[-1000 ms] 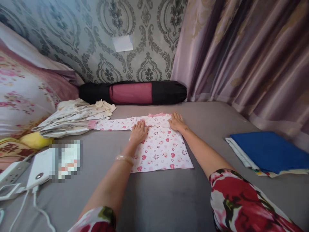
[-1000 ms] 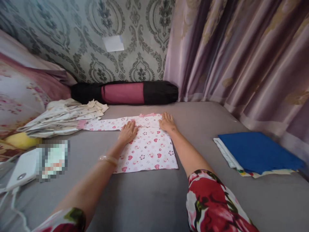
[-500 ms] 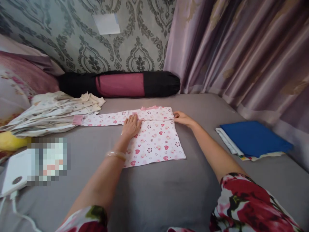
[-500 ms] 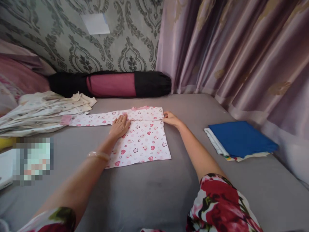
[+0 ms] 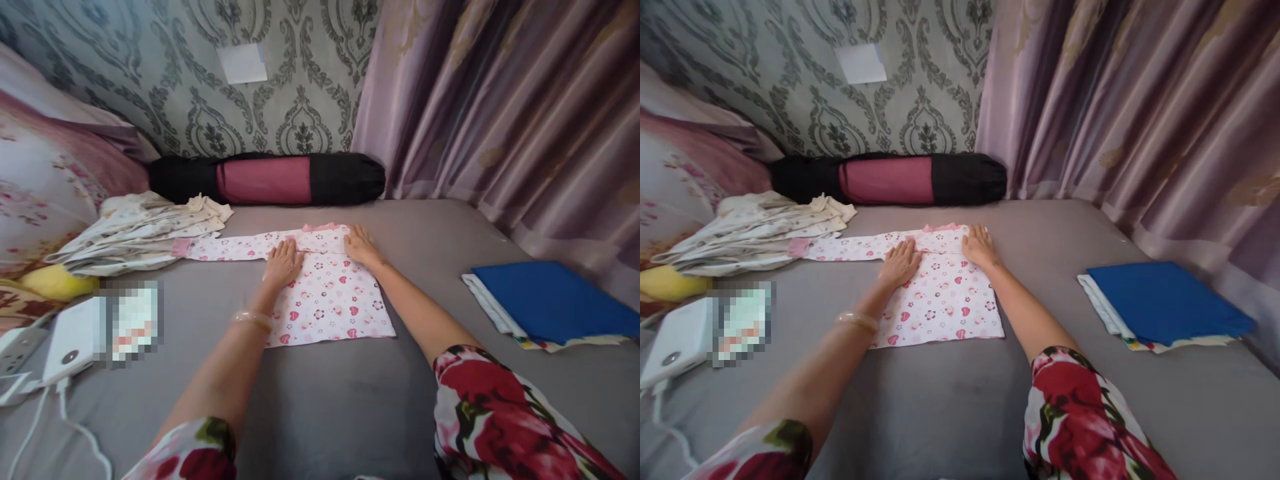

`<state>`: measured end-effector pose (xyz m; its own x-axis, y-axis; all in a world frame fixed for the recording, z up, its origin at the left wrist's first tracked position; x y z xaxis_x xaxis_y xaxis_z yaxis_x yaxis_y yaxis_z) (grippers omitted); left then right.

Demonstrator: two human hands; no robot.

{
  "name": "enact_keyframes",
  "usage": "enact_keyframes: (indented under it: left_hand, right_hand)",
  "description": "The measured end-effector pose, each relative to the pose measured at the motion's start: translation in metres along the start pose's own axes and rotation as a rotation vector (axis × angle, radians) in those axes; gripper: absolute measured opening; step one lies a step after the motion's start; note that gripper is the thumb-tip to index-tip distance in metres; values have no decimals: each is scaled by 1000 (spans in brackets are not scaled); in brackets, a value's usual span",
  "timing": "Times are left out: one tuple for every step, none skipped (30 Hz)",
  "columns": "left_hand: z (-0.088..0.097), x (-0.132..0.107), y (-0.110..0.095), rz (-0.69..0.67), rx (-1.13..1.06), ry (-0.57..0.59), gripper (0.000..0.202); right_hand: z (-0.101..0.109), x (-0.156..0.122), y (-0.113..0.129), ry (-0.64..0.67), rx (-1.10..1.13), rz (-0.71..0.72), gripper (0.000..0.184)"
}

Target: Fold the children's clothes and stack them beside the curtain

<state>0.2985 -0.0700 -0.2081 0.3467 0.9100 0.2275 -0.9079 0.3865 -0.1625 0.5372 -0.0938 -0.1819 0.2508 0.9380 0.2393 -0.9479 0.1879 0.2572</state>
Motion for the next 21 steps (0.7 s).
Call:
enact_keyframes:
  left_hand:
    - [0, 0, 0, 0, -4, 3, 69]
    - [1, 0, -1, 0, -8, 6, 69]
    - [1, 0, -1, 1, -10, 8, 69]
    - [1, 0, -1, 3, -11, 9, 69]
    - [1, 0, -1, 6, -11, 10, 68]
    - [1, 1, -1, 9, -11, 11, 68]
    - [0, 1, -1, 11, -13, 10, 68]
    - [0, 1, -1, 13, -15, 7, 69]
    - [-1, 1, -1, 14, -18, 4, 69]
    - [-1, 1, 0, 13, -22, 0, 69]
    - [-1, 1, 0, 12, -26, -4, 70]
    - [-2, 1, 0, 11, -30, -9, 70]
    - [-2, 1, -1, 10, -34, -15, 70]
    - [-2, 1, -1, 10, -36, -23, 70]
    - [-2, 1, -1, 11, -38, -35, 70]
    - [-1, 0, -1, 15, -39, -48, 70]
    - [-1, 0, -1, 21, -39, -62, 70]
    - [-1, 0, -1, 28, -39, -76, 70]
    - [-1, 0, -1, 34, -37, -92, 69]
    - [-1, 0, -1, 32, -36, -110, 68]
    - [-1, 0, -1, 18, -33, -130, 66]
  right_hand:
    - [-7, 1, 5, 11, -17, 1, 60]
    - [-13, 2, 8, 21, -34, -14, 64]
    - [-19, 2, 9, 30, -49, -33, 66]
    - [-23, 2, 9, 35, -58, -47, 68]
    - [-27, 3, 8, 36, -64, -54, 69]
    - [-29, 3, 7, 33, -68, -51, 70]
    - [-30, 3, 6, 29, -70, -44, 70]
    - [-31, 4, 5, 27, -72, -39, 71]
    - [-32, 5, 3, 28, -75, -38, 71]
    - [-31, 6, 2, 32, -80, -41, 71]
    - [-31, 7, 2, 40, -86, -47, 71]
    - [-30, 8, 2, 49, -91, -54, 70]
    - [-28, 8, 3, 56, -97, -64, 70]
    - [-26, 8, 6, 53, -104, -76, 69]
    - [-24, 7, 11, 37, -110, -81, 67]
    - [-23, 6, 18, 6, -114, -73, 65]
    - [-21, 3, 27, -32, -110, -45, 62]
    - [-21, 1, 38, -66, -98, 5, 60]
    - [-22, -2, 50, -86, -73, 76, 59]
    - [-24, -5, 64, -75, -42, 158, 58]
    - [-27, -7, 77, -44, -13, 237, 58]
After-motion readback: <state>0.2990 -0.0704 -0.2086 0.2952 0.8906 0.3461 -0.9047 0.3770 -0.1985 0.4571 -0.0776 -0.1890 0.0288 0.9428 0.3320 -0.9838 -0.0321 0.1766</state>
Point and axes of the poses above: each hand's wrist, its own x-axis towards the middle knuckle, its own z-axis out of the back of the hand, y = z × x, the point moved 2 cm from there along x, towards the middle knuckle, and after that the axes turned 11 degrees about -y, right-handed, at the moved point
